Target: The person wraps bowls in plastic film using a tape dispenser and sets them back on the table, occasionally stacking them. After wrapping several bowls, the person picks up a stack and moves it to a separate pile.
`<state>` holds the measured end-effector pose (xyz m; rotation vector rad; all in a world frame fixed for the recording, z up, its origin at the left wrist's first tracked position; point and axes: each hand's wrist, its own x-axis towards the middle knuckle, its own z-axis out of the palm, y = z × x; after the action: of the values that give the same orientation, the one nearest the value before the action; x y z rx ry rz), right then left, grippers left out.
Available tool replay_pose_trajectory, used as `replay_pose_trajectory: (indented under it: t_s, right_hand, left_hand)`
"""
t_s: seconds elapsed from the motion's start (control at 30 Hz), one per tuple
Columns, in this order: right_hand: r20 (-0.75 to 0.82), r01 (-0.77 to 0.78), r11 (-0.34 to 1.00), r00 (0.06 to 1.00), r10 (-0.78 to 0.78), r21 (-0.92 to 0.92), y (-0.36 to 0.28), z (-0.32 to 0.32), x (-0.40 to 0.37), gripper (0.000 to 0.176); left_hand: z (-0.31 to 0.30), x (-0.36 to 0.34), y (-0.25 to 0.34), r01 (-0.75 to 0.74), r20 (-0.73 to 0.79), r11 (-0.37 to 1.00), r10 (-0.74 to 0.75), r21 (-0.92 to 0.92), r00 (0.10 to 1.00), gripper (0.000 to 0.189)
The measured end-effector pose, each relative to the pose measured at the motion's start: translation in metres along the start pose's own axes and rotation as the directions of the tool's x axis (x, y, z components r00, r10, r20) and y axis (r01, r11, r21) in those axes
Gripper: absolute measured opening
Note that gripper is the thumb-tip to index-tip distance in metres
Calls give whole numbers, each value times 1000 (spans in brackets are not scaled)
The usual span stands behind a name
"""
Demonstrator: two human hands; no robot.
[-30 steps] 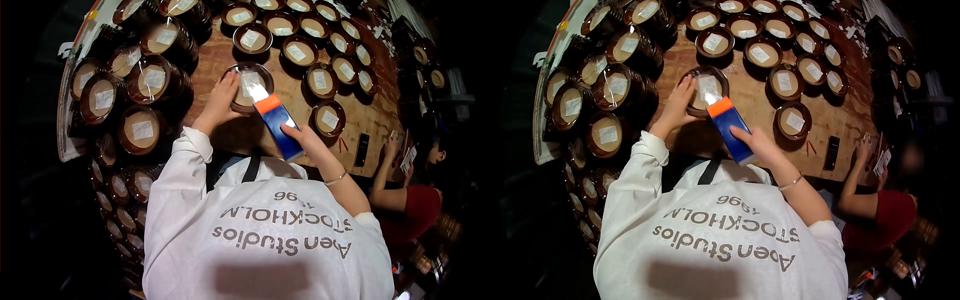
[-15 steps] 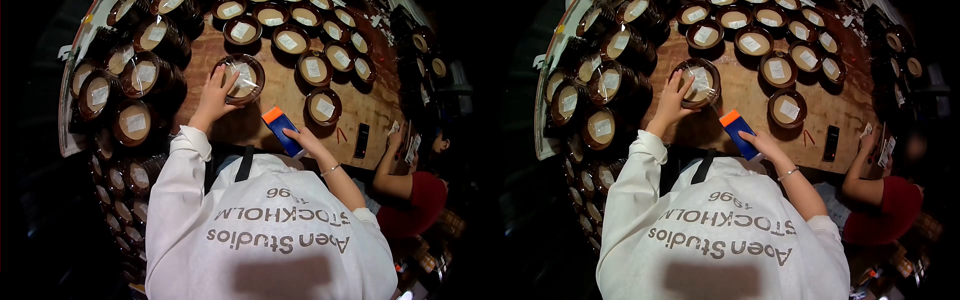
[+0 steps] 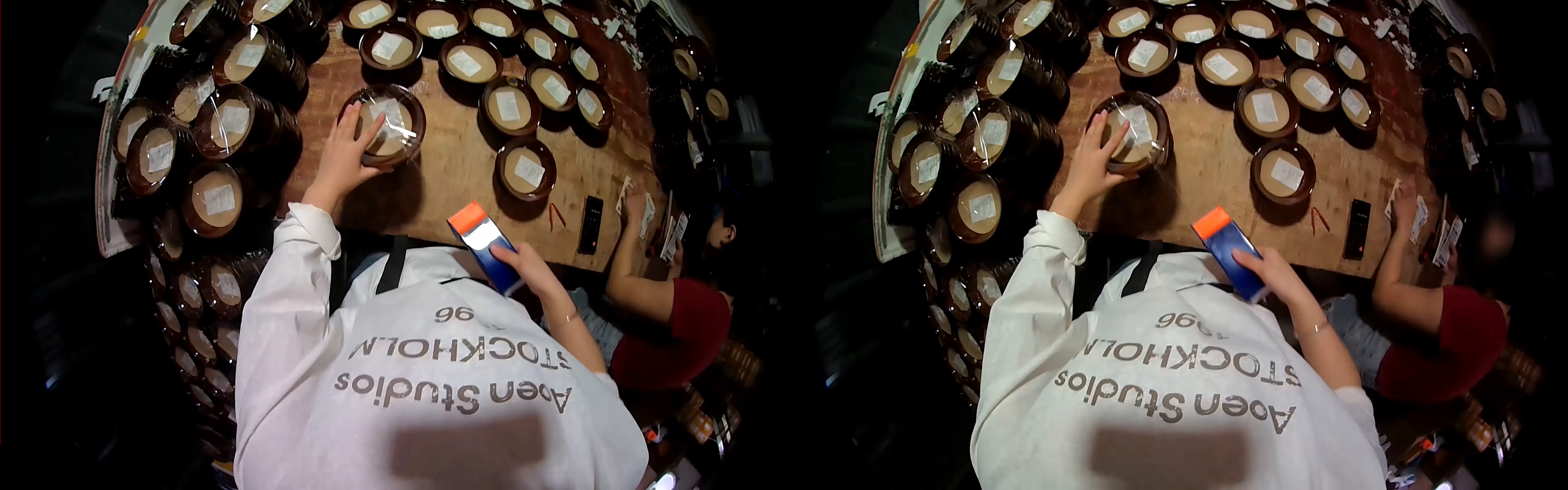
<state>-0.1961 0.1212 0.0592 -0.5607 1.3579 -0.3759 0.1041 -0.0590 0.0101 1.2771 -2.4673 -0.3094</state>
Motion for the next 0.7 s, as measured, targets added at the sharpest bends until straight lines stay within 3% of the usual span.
replay_pose_trajectory:
  t_s: [0.07,0.13,0.27,0.37,0.47,0.53,0.57,0.6,0.63,0.67,0.7]
  right_hand:
    - [-22,-26,995,999,23,-99,-8,7,25,41]
    - [-22,80,977,996,-86,-196,10,7,72,41]
    - [13,18,997,1000,-17,-77,-10,30,117,43]
    - [15,8,996,1000,-7,-92,-21,36,140,43]
    - [7,13,993,1000,-13,-119,-15,38,165,44]
    - [-110,-4,907,993,-47,-421,-24,44,166,46]
    - [-99,20,839,991,-88,-543,-20,44,158,46]
    - [-108,16,849,990,-86,-528,-2,48,157,46]
    - [-142,105,903,974,-179,-416,18,46,165,46]
    - [-182,205,927,945,-271,-314,23,40,173,46]
    - [-219,3,930,972,-89,-367,13,35,163,47]
  left_hand:
    - [0,-1,4,-20,-15,1000,20,-22,1000,84]
    - [-4,-3,7,37,63,994,-44,102,997,85]
    - [-7,-1,16,29,36,992,-34,121,999,84]
    - [-8,0,24,-203,89,977,197,67,976,82]
    - [3,5,34,-188,113,982,183,35,977,80]
    - [14,7,41,-193,63,979,189,63,980,73]
    - [18,4,45,-290,65,953,284,91,956,66]
    - [20,-2,49,-388,78,914,381,116,921,59]
    - [21,-8,55,-414,54,910,412,27,910,48]
    - [29,-19,56,-431,82,900,426,64,901,45]
    - [32,-24,60,-494,251,824,434,278,865,44]
